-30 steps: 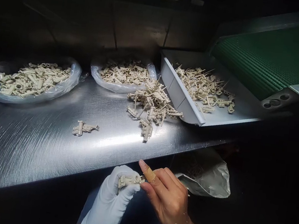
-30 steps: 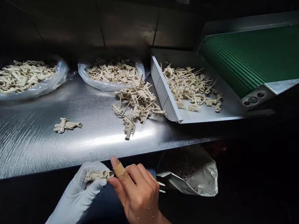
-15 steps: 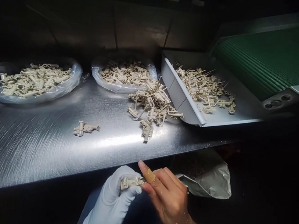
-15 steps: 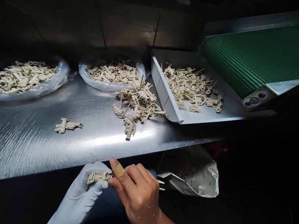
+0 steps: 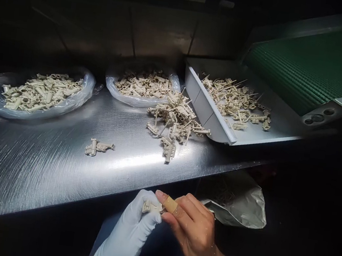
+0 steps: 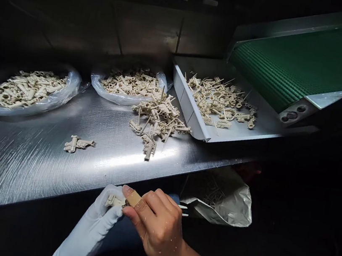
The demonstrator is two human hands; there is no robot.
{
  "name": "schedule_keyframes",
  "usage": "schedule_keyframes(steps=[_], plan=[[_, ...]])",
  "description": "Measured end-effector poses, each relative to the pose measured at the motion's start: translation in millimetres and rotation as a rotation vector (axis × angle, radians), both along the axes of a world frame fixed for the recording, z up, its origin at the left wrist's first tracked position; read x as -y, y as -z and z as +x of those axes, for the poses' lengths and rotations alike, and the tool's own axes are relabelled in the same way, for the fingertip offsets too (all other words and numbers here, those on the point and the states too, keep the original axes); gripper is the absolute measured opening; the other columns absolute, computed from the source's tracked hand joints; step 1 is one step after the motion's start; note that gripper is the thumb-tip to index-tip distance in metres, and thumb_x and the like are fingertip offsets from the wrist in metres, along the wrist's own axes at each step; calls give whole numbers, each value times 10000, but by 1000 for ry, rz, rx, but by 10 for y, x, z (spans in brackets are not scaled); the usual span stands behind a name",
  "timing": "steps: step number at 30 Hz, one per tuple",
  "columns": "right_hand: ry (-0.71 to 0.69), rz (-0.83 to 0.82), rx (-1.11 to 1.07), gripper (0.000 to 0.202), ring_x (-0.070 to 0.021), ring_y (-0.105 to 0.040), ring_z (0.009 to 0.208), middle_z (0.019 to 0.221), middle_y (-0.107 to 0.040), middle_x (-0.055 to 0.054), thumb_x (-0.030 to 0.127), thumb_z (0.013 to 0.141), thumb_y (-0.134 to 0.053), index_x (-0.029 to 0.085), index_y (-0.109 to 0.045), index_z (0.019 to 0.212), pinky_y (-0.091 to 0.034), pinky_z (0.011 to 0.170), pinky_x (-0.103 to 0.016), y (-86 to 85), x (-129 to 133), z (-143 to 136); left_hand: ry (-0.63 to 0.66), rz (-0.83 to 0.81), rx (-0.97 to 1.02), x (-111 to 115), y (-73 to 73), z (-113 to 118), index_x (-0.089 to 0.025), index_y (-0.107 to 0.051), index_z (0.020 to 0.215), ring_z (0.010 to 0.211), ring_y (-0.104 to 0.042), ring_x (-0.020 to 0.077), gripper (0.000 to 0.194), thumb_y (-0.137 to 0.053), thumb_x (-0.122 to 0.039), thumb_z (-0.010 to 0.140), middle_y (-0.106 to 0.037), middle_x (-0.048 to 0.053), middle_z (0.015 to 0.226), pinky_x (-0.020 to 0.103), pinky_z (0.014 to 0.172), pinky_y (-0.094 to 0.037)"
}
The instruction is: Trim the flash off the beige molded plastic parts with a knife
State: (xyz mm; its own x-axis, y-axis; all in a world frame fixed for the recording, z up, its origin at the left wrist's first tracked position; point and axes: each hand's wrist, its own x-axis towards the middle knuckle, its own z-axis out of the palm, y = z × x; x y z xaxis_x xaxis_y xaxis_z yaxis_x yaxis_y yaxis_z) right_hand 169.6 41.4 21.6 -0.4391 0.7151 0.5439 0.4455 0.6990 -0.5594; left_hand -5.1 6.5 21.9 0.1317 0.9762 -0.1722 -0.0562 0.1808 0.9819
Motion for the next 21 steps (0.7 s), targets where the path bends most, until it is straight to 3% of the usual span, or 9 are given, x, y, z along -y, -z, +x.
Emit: schedule_keyframes(steps=[3, 7, 10, 13, 15, 18, 21], plan=[[-43, -85, -87, 348, -157, -559, 661, 759, -656, -18, 324, 1101, -519, 233, -647, 1412, -436, 578, -276, 1, -3, 11, 8, -83, 42, -26, 35, -14, -219, -596, 838, 759, -525, 149, 329, -608, -493, 1020, -557, -26, 813, 261, 754, -496], [-36, -527, -280, 371, -124, -546, 586, 710, -614, 13, 528, 1064, -530, 235, -732, 1170, -456, 544, -233, 19, 5, 5, -54, 33, 69, -37, 67, 16, -220, -647, 820, 774, -518, 145, 294, -683, -462, 982, -541, -27, 843, 243, 751, -480], [26, -734, -286, 319, -125, -566, 596, 696, -592, 27, 514, 1046, -559, 221, -679, 1092, -477, 542, -213, 43, -4, 8, -146, 71, 61, -27, 66, 30, -250, -699, 919, 812, -549, 142, 185, -708, -427, 975, -591, -23, 920, 231, 774, -484], [84, -560, -175, 231, -166, -678, 808, 923, -694, -36, 355, 1078, -508, 231, -635, 1226, -558, 707, -251, 20, -58, 56, -202, 0, 47, 10, 74, 11, -287, -696, 1037, 760, -571, 129, 124, -630, -392, 1033, -658, -28, 927, 223, 747, -492], [82, -381, -67, 280, -169, -688, 865, 998, -697, -49, 258, 1094, -457, 243, -622, 1320, -565, 780, -270, -55, -109, 106, -186, 3, 18, 37, 90, -24, -304, -693, 1100, 729, -577, 131, 138, -578, -371, 1062, -660, -35, 873, 228, 736, -495], [-4, -152, 117, 353, -152, -644, 742, 875, -673, -22, 242, 1122, -425, 232, -582, 1438, -529, 686, -254, -246, -176, 167, -110, 138, -98, 46, 98, -93, -329, -691, 1191, 880, -618, 163, 191, -536, -343, 1081, -669, -15, 970, 266, 867, -496], [-6, 82, 287, 354, -163, -588, 674, 803, -679, -22, 316, 1129, -434, 180, -637, 1386, -432, 590, -298, -462, -211, 178, -19, 268, -224, 22, 69, -139, -343, -682, 1199, 982, -609, 182, 225, -492, -282, 1093, -645, -6, 1054, 284, 937, -469]])
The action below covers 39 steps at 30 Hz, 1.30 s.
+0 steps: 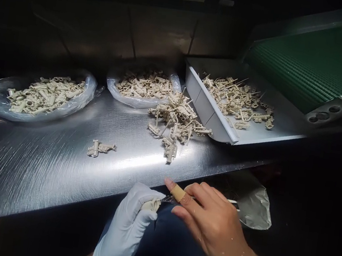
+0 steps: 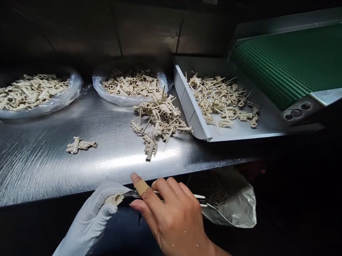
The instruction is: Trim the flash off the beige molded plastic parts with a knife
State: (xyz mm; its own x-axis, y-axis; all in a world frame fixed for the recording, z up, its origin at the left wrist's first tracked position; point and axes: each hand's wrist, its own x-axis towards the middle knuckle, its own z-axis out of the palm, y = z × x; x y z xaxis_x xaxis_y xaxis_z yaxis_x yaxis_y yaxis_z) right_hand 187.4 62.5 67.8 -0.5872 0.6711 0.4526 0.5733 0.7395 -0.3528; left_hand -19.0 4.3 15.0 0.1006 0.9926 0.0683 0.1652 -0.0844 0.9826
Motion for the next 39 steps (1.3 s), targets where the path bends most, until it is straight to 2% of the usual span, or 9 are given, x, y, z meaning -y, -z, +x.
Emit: schedule_keyframes(steps=[5, 7, 11, 16, 21, 26, 30, 34, 39], plan=[[14, 251, 152, 146, -168, -552, 617, 669, -662, -6, 184, 1037, -613, 135, -749, 1010, -329, 589, -378, -262, -13, -51, -24, 130, -121, -26, -46, 14, -299, -664, 1059, 867, -574, 185, 149, -526, -246, 1070, -585, -3, 966, 275, 816, -467], [5, 313, 204, 175, -175, -550, 614, 653, -650, -15, 132, 1005, -599, 155, -731, 893, -334, 604, -391, -337, -11, -75, -33, 134, -142, -30, -43, 23, -279, -654, 1000, 835, -567, 183, 128, -549, -237, 1059, -563, -1, 943, 273, 779, -469], [-30, 373, 294, 278, -187, -524, 597, 645, -630, -31, 104, 997, -507, 208, -700, 826, -335, 595, -399, -438, 1, -120, -27, 129, -189, -46, -24, 27, -265, -650, 966, 828, -582, 181, 133, -561, -218, 1053, -570, 3, 938, 279, 774, -484], [-31, 404, 304, 270, -186, -475, 567, 598, -567, -15, 128, 974, -529, 231, -651, 755, -310, 581, -387, -427, -3, -156, -72, 156, -235, -54, -3, 28, -267, -636, 936, 782, -572, 171, 150, -567, -192, 1046, -549, -6, 903, 272, 736, -492], [-44, 250, 251, 267, -192, -448, 570, 612, -525, -11, 79, 954, -473, 219, -609, 772, -247, 565, -372, -361, -43, -115, -140, 308, -314, -20, 77, 39, -301, -627, 1094, 831, -597, 175, 216, -566, -112, 1011, -524, 6, 995, 273, 768, -526], [-28, 172, 189, 254, -167, -478, 562, 621, -570, 16, 165, 1018, -556, 222, -592, 773, -259, 573, -359, -314, -52, -69, -215, 387, -332, -9, 146, 53, -301, -635, 1162, 880, -600, 178, 284, -569, -80, 996, -539, 14, 1044, 280, 825, -528], [33, 89, -24, 221, -136, -571, 573, 663, -659, 26, 203, 1041, -620, 212, -607, 820, -352, 591, -332, -238, -42, -20, -175, 288, -158, 9, 97, 42, -332, -641, 1232, 1009, -635, 203, 277, -522, -160, 1051, -625, 21, 1120, 311, 914, -527], [104, -73, -250, 146, -135, -649, 596, 710, -715, 19, 259, 1026, -668, 216, -645, 889, -481, 614, -283, -62, -21, -7, -162, 150, -80, 49, 62, 33, -380, -690, 1264, 1153, -655, 220, 304, -528, -211, 1071, -698, 8, 1258, 356, 1051, -489], [115, -223, -409, 181, -152, -682, 608, 706, -714, 3, 294, 1017, -666, 216, -658, 854, -558, 589, -264, 148, 56, -83, -134, 103, -12, 59, 65, 51, -389, -735, 1214, 1176, -669, 214, 258, -553, -273, 1072, -727, 0, 1273, 336, 1045, -516]])
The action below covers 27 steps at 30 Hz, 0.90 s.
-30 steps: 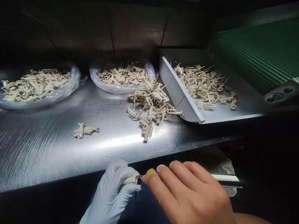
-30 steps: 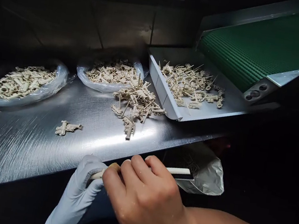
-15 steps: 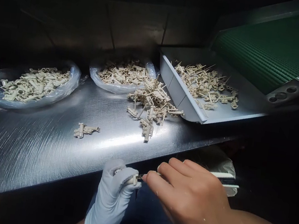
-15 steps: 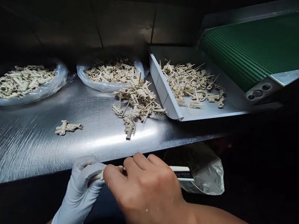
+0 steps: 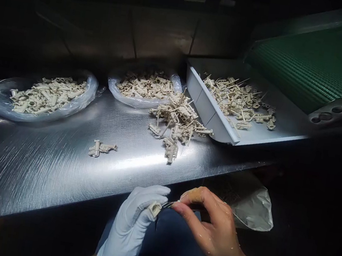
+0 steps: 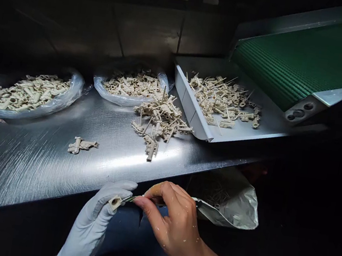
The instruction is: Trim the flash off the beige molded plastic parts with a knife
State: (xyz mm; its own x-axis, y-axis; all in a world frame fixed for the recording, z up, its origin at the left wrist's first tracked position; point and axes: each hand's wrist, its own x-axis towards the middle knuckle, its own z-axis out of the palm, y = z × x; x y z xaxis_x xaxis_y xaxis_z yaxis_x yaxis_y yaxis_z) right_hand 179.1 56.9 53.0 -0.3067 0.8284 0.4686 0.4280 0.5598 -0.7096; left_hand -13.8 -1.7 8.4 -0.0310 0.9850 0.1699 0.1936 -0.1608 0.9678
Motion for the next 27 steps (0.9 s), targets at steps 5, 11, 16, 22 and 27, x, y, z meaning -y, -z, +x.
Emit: schedule_keyframes(steps=[5, 11, 16, 22, 27], plan=[[12, 77, -39, 104, -152, -681, 628, 741, -728, -1, 191, 984, -705, 211, -651, 897, -553, 597, -279, 77, 54, -25, 21, -20, 33, -9, -32, 22, -385, -738, 1169, 1157, -675, 201, 235, -544, -288, 1078, -732, -8, 1250, 322, 1041, -510], [-68, 132, 2, 98, -151, -677, 634, 763, -749, -4, 138, 976, -707, 207, -648, 939, -526, 595, -286, 18, 60, 2, 67, -41, 47, 2, -45, -19, -360, -738, 1123, 1182, -637, 220, 220, -535, -286, 1078, -681, 17, 1270, 337, 1056, -488], [-125, 82, -3, 111, -140, -669, 621, 748, -744, 4, 147, 975, -714, 208, -655, 903, -527, 593, -269, -11, 46, 16, 140, -106, 140, -19, -84, -24, -334, -728, 1066, 1122, -613, 200, 245, -488, -297, 1096, -639, 18, 1196, 303, 1030, -470], [-190, -208, -44, 171, -126, -662, 640, 733, -699, 10, 247, 1004, -691, 198, -668, 841, -516, 598, -222, 2, 16, 50, 272, -229, 306, -65, -87, -27, -267, -685, 1001, 935, -572, 174, 286, -435, -343, 1116, -581, 15, 1001, 283, 896, -481], [-284, -558, -123, 338, -129, -669, 678, 776, -699, 4, 497, 1027, -610, 205, -659, 862, -538, 620, -212, 74, -46, 31, 300, -273, 324, -84, -82, -29, -235, -657, 926, 870, -561, 161, 311, -454, -377, 1112, -566, 6, 936, 267, 822, -486]])
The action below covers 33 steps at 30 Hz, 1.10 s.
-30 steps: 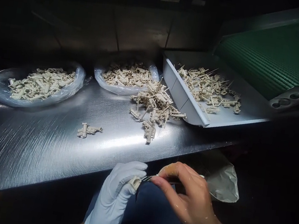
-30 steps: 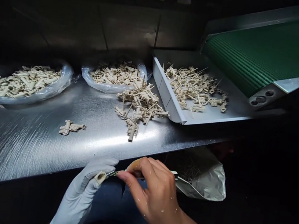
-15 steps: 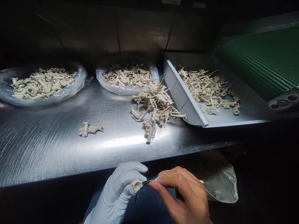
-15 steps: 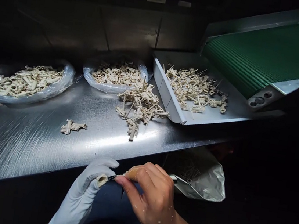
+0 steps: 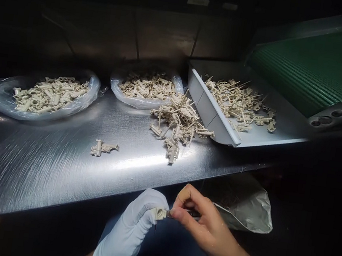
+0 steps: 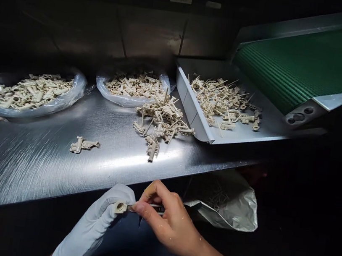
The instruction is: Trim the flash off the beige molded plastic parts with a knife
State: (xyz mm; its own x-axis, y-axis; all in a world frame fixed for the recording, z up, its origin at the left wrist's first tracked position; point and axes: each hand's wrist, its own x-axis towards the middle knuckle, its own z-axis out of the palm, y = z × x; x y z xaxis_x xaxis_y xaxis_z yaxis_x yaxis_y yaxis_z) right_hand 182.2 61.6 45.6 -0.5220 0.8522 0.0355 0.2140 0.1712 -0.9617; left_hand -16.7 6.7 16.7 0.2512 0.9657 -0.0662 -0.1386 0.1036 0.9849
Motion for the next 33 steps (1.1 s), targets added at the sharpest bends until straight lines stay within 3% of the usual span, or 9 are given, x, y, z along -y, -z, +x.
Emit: schedule_keyframes(steps=[3, 7, 10, 15, 18, 21, 24, 28, 33], plan=[[69, 61, -13, 372, -151, -693, 723, 808, -706, 6, 573, 900, -757, 216, -668, 951, -555, 635, -226, 127, -22, -22, -79, 86, -104, -21, 5, 19, -254, -666, 938, 876, -586, 153, 258, -477, -292, 1109, -593, -4, 950, 256, 830, -495], [303, 501, -25, 189, -140, -699, 757, 840, -708, 7, 188, 922, -787, 225, -659, 1056, -550, 692, -247, 222, -7, 0, -228, 345, -280, -44, 47, 34, -327, -671, 1130, 1007, -609, 157, 249, -506, -148, 1080, -619, -10, 1092, 246, 909, -490], [167, 796, -50, 188, -148, -714, 760, 890, -772, -42, 33, 958, -654, 196, -651, 1052, -501, 612, -266, 155, 7, 38, -232, 429, -359, -42, 75, 28, -358, -635, 1253, 1049, -616, 155, 360, -521, -82, 1054, -615, -9, 1149, 230, 914, -495], [-47, 1089, 161, 196, -140, -532, 529, 955, -832, -101, 140, 1057, -501, 178, -656, 944, -352, 463, -314, 3, -20, 34, -173, 416, -364, -47, 20, 3, -349, -656, 1203, 952, -639, 142, 306, -555, -107, 1047, -626, -21, 1078, 220, 877, -518], [-84, 1068, 170, 273, -134, -532, 532, 938, -818, -82, 107, 1068, -433, 181, -638, 902, -342, 466, -308, -16, -41, 19, -83, 343, -378, -66, -39, -4, -323, -687, 1136, 918, -639, 144, 243, -539, -144, 1064, -629, -19, 1014, 237, 872, -517], [-127, 842, 73, 302, -133, -647, 666, 914, -758, -82, 129, 1090, -373, 179, -630, 939, -446, 540, -258, -8, -42, 44, -83, 278, -337, -71, -51, 3, -307, -693, 1052, 886, -627, 132, 215, -524, -176, 1080, -612, -25, 974, 231, 856, -516], [-64, 735, 16, 118, -138, -705, 717, 894, -747, -76, 154, 1071, -516, 154, -634, 1079, -511, 601, -238, 8, -23, 81, -139, 213, -292, -56, -13, 4, -316, -685, 1068, 934, -632, 127, 195, -532, -196, 1084, -621, -28, 1024, 225, 879, -514], [63, 777, 17, 121, -134, -702, 619, 794, -770, -28, 156, 986, -708, 159, -652, 1093, -523, 588, -243, 32, 2, 76, -140, 169, -278, -42, 41, -17, -337, -687, 1140, 993, -642, 135, 196, -541, -217, 1085, -632, -25, 1080, 238, 917, -509], [-56, 929, 42, 150, -135, -673, 618, 954, -805, -100, 98, 1049, -515, 164, -649, 1031, -453, 534, -269, 52, -13, 29, -87, 147, -294, -68, -24, -30, -299, -695, 1070, 943, -647, 152, 181, -524, -244, 1090, -656, -14, 1021, 259, 890, -513]])
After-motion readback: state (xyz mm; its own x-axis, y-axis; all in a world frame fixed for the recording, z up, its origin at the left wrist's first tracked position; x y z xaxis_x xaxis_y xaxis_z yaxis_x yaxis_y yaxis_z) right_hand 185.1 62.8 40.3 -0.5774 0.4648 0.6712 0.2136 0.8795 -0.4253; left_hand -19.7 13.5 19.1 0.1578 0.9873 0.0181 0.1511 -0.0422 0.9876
